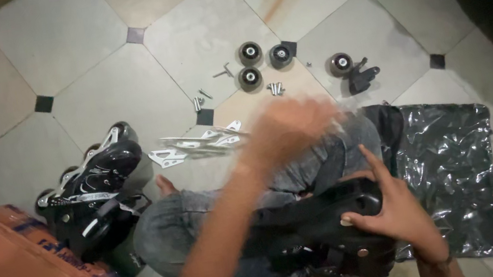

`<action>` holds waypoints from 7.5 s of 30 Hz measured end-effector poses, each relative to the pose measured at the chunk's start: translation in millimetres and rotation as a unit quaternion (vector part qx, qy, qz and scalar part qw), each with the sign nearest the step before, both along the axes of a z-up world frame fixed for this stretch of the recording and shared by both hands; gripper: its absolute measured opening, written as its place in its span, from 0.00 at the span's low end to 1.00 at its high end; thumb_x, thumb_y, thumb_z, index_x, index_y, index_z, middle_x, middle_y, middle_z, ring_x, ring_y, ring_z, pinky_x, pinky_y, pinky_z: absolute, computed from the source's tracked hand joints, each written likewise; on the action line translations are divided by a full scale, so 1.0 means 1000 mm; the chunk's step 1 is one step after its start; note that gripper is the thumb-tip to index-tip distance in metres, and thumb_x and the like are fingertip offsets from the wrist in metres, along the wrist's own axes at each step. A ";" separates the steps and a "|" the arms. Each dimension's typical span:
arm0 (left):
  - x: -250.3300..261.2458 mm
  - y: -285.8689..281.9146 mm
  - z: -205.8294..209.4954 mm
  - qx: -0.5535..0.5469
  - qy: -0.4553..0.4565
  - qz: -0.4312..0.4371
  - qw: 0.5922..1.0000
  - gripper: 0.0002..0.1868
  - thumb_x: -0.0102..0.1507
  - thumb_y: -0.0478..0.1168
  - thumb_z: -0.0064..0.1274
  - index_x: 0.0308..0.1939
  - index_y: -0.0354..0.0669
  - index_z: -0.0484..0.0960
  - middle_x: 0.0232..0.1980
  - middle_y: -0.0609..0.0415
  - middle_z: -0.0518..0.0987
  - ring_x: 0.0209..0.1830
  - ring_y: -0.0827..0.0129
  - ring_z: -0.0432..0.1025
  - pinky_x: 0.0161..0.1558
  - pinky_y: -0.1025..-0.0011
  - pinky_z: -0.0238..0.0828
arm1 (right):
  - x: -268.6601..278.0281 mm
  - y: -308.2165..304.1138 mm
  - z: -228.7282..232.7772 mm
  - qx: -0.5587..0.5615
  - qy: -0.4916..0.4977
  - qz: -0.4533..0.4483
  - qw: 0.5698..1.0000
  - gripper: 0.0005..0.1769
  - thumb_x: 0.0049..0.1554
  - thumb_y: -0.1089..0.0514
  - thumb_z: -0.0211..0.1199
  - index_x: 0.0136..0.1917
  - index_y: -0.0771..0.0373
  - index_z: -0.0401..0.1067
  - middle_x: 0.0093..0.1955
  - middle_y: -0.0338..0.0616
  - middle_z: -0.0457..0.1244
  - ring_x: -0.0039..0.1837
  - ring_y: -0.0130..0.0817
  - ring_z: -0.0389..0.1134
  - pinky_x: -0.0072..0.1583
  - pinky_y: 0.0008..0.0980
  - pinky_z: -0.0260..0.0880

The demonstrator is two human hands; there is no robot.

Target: The person sits on the floor and assembles a pair of inline skates. They attach the white frame to the black boot using screws, then install the wheels onto the frame, tightening each one by hand.

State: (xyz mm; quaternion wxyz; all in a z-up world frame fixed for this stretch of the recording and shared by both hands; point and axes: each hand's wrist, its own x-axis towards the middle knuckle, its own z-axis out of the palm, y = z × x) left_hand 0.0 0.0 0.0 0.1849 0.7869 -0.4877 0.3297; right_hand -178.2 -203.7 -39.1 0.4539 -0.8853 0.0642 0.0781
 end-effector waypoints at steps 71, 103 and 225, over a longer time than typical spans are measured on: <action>-0.241 0.070 -0.172 -0.629 0.536 0.105 0.553 0.26 0.72 0.55 0.42 0.49 0.33 0.80 0.54 0.44 0.82 0.56 0.56 0.75 0.64 0.61 0.66 | 0.031 -0.091 -0.061 0.193 -0.034 0.187 0.963 0.28 0.45 0.45 0.73 0.55 0.63 0.80 0.65 0.50 0.70 0.70 0.47 0.69 0.72 0.46 0.65; -0.180 0.112 -0.191 -0.742 0.507 0.012 0.439 0.30 0.61 0.35 0.50 0.69 0.41 0.69 0.62 0.46 0.73 0.61 0.57 0.70 0.64 0.58 0.69 | 0.004 0.028 0.002 -0.067 -0.083 0.254 0.961 0.52 0.35 0.42 0.82 0.68 0.59 0.64 0.72 0.50 0.59 0.74 0.48 0.61 0.71 0.45 0.63; -0.261 0.205 -0.025 -0.242 0.463 0.288 0.803 0.52 0.67 0.79 0.23 0.54 0.32 0.81 0.47 0.42 0.85 0.51 0.52 0.82 0.53 0.64 0.75 | -0.034 0.067 -0.090 0.151 -0.228 0.339 0.900 0.43 0.42 0.49 0.79 0.65 0.69 0.68 0.63 0.52 0.68 0.64 0.45 0.72 0.65 0.39 0.72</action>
